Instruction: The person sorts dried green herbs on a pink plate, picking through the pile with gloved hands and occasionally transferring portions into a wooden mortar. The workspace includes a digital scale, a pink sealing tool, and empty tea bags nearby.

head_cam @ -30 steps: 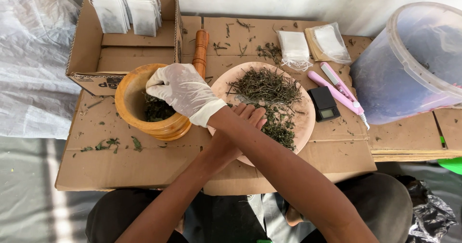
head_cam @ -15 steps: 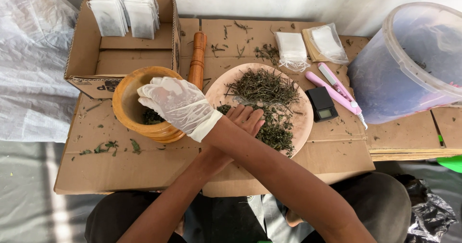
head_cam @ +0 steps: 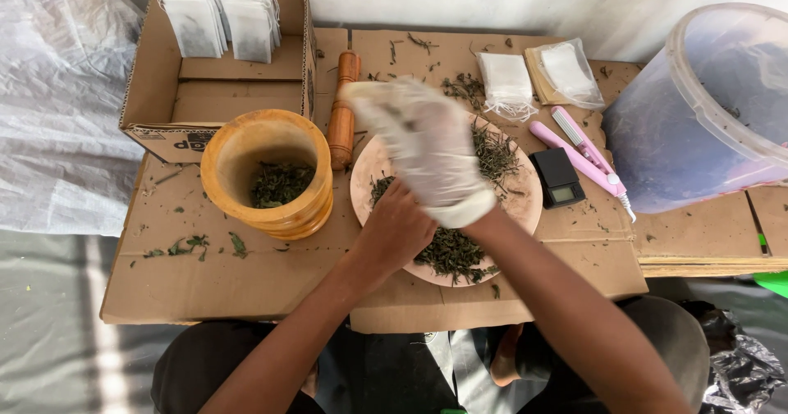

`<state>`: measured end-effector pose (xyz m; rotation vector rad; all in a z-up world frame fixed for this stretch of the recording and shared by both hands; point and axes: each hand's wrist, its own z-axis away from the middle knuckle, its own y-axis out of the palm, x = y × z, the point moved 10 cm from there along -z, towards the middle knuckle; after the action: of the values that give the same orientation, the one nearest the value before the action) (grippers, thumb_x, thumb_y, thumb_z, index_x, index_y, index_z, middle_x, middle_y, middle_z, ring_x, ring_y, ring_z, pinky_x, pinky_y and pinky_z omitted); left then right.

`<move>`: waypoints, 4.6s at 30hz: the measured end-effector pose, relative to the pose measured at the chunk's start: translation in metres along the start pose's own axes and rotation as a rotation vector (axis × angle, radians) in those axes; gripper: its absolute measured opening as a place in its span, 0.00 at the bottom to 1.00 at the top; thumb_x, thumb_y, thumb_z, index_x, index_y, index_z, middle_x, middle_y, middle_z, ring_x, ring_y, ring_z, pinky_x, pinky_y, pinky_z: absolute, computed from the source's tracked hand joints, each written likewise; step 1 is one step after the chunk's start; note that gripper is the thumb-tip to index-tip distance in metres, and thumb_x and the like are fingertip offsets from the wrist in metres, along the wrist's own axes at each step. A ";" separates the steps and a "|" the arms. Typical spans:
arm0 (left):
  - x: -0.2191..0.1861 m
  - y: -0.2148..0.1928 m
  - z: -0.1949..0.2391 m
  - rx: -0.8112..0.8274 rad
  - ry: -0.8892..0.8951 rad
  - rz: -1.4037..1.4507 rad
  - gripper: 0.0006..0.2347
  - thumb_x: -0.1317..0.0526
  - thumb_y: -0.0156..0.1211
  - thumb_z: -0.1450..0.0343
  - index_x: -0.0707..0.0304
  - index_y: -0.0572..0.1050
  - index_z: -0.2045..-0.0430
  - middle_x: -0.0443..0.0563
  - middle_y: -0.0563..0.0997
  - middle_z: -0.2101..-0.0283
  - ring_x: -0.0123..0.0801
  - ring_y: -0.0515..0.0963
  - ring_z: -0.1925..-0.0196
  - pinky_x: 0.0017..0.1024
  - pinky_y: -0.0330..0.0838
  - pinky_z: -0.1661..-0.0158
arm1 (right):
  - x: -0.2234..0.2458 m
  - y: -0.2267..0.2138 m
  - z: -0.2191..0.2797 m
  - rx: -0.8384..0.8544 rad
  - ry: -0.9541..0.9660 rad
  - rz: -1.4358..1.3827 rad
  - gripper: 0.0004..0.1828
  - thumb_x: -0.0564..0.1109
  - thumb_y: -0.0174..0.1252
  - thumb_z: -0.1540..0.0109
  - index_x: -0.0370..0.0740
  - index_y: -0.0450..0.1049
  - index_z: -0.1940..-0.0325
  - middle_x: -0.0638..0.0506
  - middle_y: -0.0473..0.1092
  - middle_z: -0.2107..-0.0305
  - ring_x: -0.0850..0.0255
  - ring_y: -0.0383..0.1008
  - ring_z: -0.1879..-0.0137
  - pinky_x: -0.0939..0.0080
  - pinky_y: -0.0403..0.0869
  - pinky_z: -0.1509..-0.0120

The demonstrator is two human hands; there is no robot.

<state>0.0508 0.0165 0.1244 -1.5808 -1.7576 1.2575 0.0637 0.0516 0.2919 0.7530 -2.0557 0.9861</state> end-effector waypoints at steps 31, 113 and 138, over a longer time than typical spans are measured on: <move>-0.003 -0.050 -0.006 -0.150 0.005 0.049 0.08 0.61 0.55 0.16 0.64 0.80 0.54 0.52 0.75 0.66 0.35 0.76 0.64 0.30 0.74 0.60 | -0.177 -0.113 0.085 0.089 0.375 0.071 0.11 0.38 0.66 0.31 0.42 0.87 0.44 0.45 0.83 0.70 0.60 0.83 0.65 0.60 0.81 0.58; -0.011 -0.049 -0.009 -0.007 -0.120 0.436 0.09 0.60 0.52 0.15 0.60 0.80 0.58 0.49 0.77 0.67 0.35 0.80 0.60 0.30 0.78 0.58 | -0.159 -0.098 0.090 0.348 0.345 0.031 0.11 0.42 0.71 0.33 0.41 0.87 0.47 0.44 0.81 0.55 0.52 0.82 0.47 0.53 0.81 0.41; -0.029 -0.015 0.005 0.037 0.075 0.021 0.07 0.64 0.60 0.20 0.58 0.77 0.70 0.45 0.62 0.62 0.32 0.65 0.60 0.30 0.64 0.62 | -0.207 -0.045 0.135 0.575 0.089 0.358 0.14 0.52 0.63 0.29 0.50 0.78 0.40 0.51 0.73 0.52 0.49 0.78 0.39 0.51 0.79 0.38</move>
<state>0.0458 -0.0114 0.1422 -1.6080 -1.6665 1.2170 0.1666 -0.0442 0.0843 0.6084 -1.8737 1.8255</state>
